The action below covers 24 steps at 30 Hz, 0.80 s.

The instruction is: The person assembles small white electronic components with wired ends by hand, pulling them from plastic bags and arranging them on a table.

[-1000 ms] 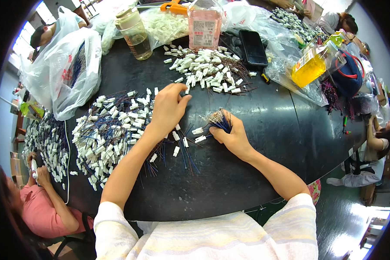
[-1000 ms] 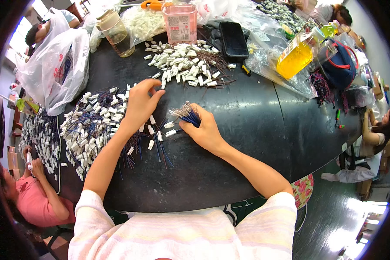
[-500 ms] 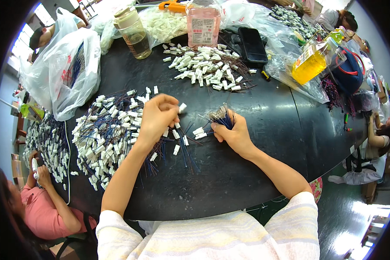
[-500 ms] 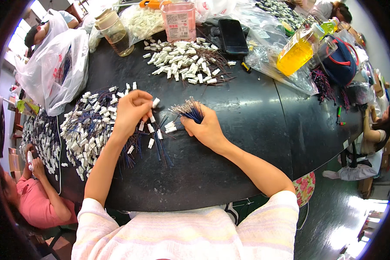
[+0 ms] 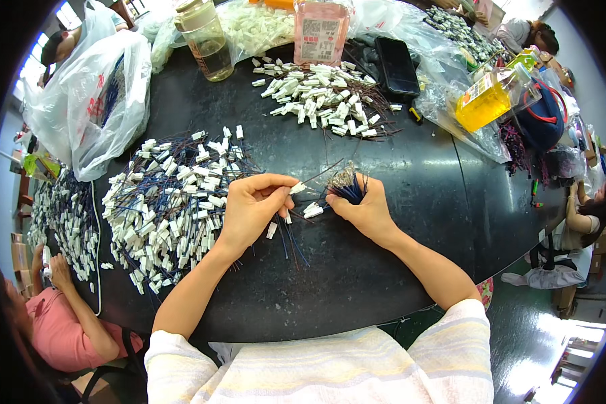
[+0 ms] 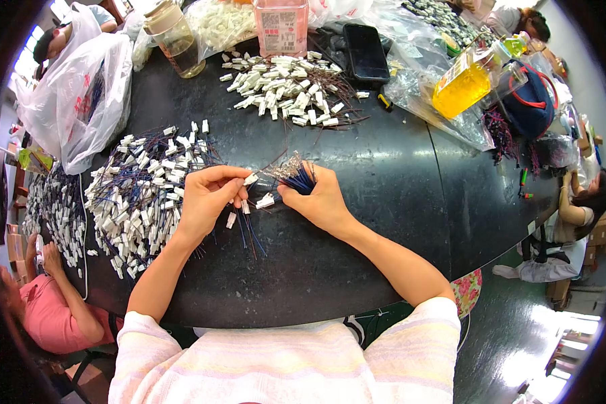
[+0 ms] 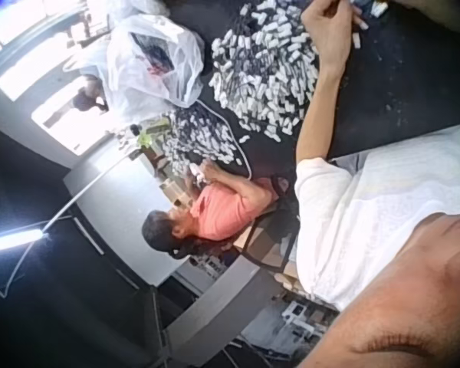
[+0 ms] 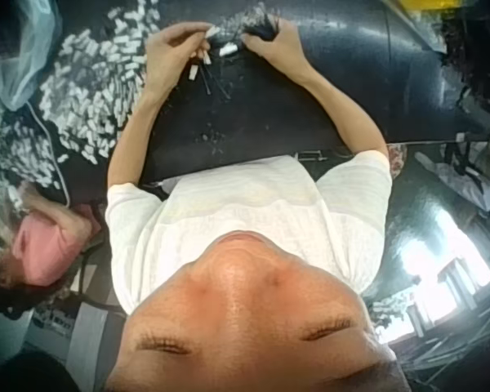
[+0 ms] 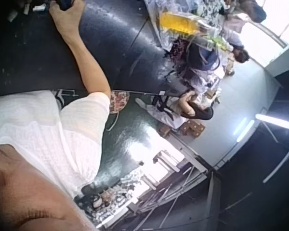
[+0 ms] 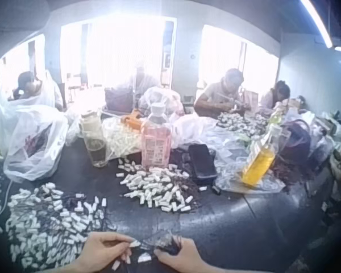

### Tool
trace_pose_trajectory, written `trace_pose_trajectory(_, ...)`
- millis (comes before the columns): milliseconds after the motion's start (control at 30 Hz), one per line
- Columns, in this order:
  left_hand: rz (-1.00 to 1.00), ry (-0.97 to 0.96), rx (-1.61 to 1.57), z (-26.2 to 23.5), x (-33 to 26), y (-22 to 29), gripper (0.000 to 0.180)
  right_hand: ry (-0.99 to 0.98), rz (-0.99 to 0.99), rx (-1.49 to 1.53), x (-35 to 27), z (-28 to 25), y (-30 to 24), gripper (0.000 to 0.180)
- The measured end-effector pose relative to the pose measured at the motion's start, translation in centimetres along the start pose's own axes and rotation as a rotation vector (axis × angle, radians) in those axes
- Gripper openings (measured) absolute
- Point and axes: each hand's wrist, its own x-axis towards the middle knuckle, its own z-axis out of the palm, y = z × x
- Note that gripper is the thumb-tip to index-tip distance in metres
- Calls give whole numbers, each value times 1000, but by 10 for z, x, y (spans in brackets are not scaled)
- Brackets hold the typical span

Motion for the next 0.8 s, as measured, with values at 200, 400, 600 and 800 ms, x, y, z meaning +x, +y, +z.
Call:
trace_pose_trajectory(200,89,21,95,2,-2,1,16,-21,-57,-68,3,0,7,8)
trace_pose_trajectory(400,177,39,138,4,-2,1,16,-16,-58,-111,4,-2,11,6)
trace_pose_trajectory(600,235,15,224,3,-3,-5,17,-41,-72,-28,4,-1,11,10)
trace_pose_trajectory(800,55,-94,118,8,-2,-1,16,-29,-75,50,1,-4,8,14)
